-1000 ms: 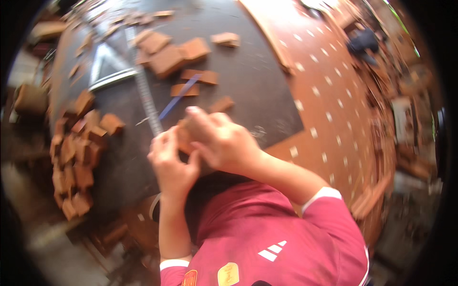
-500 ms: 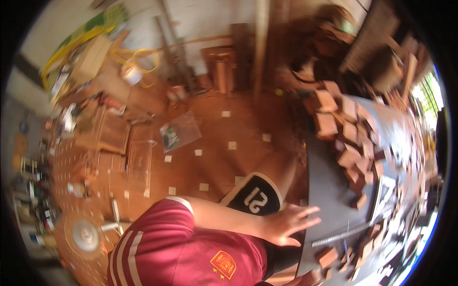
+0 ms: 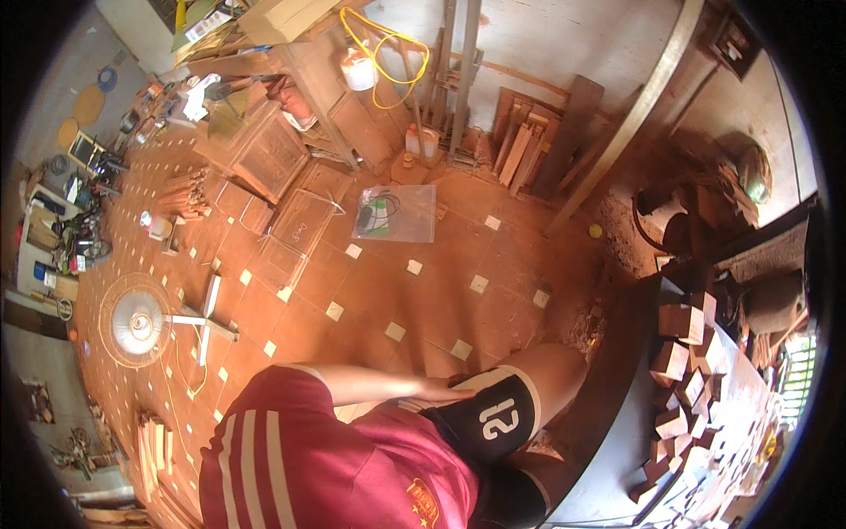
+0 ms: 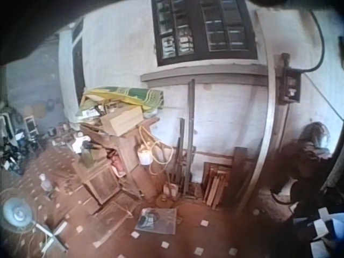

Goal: The person smooths small rectangular wooden blocks by rubbing them against a cylindrical sanding block. They handle the blocks one at a time, rotating them to sand different faces, and place the finished pieces back on the workbench.

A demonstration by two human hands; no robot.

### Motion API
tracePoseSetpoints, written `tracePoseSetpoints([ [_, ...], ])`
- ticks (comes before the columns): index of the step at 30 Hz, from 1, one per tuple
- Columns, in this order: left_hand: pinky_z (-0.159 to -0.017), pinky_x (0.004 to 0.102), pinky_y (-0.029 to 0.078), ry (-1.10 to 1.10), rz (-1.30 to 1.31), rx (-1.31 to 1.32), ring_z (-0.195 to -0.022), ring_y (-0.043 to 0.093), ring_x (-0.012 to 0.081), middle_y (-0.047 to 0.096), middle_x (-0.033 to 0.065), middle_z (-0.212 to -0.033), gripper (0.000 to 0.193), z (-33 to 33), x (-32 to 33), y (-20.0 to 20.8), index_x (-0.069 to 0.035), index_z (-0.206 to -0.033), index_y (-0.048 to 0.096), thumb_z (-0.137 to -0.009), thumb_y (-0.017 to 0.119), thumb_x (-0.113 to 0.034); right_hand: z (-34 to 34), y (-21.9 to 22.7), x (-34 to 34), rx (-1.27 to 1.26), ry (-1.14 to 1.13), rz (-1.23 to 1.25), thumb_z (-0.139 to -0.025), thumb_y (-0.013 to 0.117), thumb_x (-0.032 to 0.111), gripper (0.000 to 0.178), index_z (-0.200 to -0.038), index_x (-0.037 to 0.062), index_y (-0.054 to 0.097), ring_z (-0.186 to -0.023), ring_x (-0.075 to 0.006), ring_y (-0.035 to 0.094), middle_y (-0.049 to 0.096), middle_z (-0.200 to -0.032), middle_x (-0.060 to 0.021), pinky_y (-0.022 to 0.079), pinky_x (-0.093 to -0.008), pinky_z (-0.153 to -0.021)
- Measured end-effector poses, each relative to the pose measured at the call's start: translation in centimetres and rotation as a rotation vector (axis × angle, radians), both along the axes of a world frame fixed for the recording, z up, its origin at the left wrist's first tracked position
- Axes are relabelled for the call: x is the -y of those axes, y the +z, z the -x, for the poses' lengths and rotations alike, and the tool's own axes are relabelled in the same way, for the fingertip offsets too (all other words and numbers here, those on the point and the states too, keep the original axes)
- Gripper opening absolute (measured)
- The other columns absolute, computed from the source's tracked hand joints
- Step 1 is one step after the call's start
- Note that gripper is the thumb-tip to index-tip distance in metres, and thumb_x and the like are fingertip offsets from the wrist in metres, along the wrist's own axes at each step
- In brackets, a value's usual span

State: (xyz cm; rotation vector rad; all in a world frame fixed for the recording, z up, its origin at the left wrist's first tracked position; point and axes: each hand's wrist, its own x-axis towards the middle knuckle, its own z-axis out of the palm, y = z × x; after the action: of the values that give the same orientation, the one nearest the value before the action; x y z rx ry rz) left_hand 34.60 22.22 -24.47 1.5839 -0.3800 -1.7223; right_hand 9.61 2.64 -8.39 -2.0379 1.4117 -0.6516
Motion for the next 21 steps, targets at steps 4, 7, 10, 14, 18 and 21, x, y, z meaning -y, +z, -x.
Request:
tracePoseSetpoints([
  [4,-0.126,0.0415,0.035,0.049,0.118,0.183,-0.151,0.044,0.0406,0.044,0.0265,-0.163,0.142,1.7,0.6,-1.4,0.002,-0.167,0.023,-0.071,0.080,-0.085,-1.5,-1.3,0.8,0.000,0.046,-0.057,-0.103,0.074,0.029,0.069,-0.152,-0.0102,0.048,-0.131,-0.0377,0.060,0.059,-0.144,-0.0295,0.051,-0.0450,-0.108],
  [7,-0.123,0.0426,0.040,-0.027,0.134,0.417,-0.148,0.048,0.0404,0.048,0.0274,-0.159,0.136,1.7,1.3,-1.7,0.004,-0.165,0.027,-0.072,0.083,-0.079,-1.6,-2.2,1.2,-0.004,0.038,-0.089,-0.103,0.074,0.029,0.067,-0.152,-0.0098,0.049,-0.130,-0.0368,0.061,0.060,-0.143,-0.0286,0.051,-0.0444,-0.107],
  [10,-0.116,0.0439,0.046,-0.021,0.196,0.303,-0.140,0.055,0.0388,0.058,0.0283,-0.149,0.124,-0.8,1.7,5.2,0.005,-0.161,0.036,-0.078,0.081,-0.076,-1.6,-2.8,1.4,-0.009,0.010,-0.114,-0.103,0.074,0.029,0.066,-0.151,-0.0093,0.050,-0.128,-0.0359,0.062,0.061,-0.141,-0.0278,0.052,-0.0438,-0.106],
  [14,-0.101,0.0467,0.053,-0.398,0.047,0.344,-0.116,0.070,0.0369,0.074,0.0240,-0.123,0.072,-3.7,1.8,5.0,-0.006,-0.142,0.064,-0.093,0.076,-0.057,-1.1,-3.6,1.6,-0.005,-0.022,-0.162,-0.103,0.073,0.028,0.063,-0.150,-0.0087,0.051,-0.126,-0.0348,0.062,0.062,-0.139,-0.0267,0.052,-0.0429,-0.104],
  [18,-0.085,0.0442,0.058,-0.411,0.065,0.296,-0.102,0.073,0.0267,0.078,0.0181,-0.112,0.038,-8.3,2.3,5.5,-0.005,-0.133,0.070,-0.098,0.072,-0.021,-0.3,-4.6,1.7,-0.004,-0.050,-0.218,-0.104,0.073,0.028,0.061,-0.149,-0.0081,0.053,-0.124,-0.0336,0.063,0.063,-0.138,-0.0256,0.053,-0.0421,-0.103],
  [21,-0.093,0.0415,0.058,-0.258,0.187,0.486,-0.110,0.072,0.0255,0.076,0.0160,-0.120,0.042,-10.7,1.1,1.2,-0.005,-0.138,0.068,-0.100,0.071,-0.024,0.9,-5.4,2.1,0.006,-0.074,-0.254,-0.104,0.072,0.028,0.060,-0.148,-0.0076,0.054,-0.123,-0.0327,0.064,0.064,-0.136,-0.0248,0.053,-0.0414,-0.101],
])
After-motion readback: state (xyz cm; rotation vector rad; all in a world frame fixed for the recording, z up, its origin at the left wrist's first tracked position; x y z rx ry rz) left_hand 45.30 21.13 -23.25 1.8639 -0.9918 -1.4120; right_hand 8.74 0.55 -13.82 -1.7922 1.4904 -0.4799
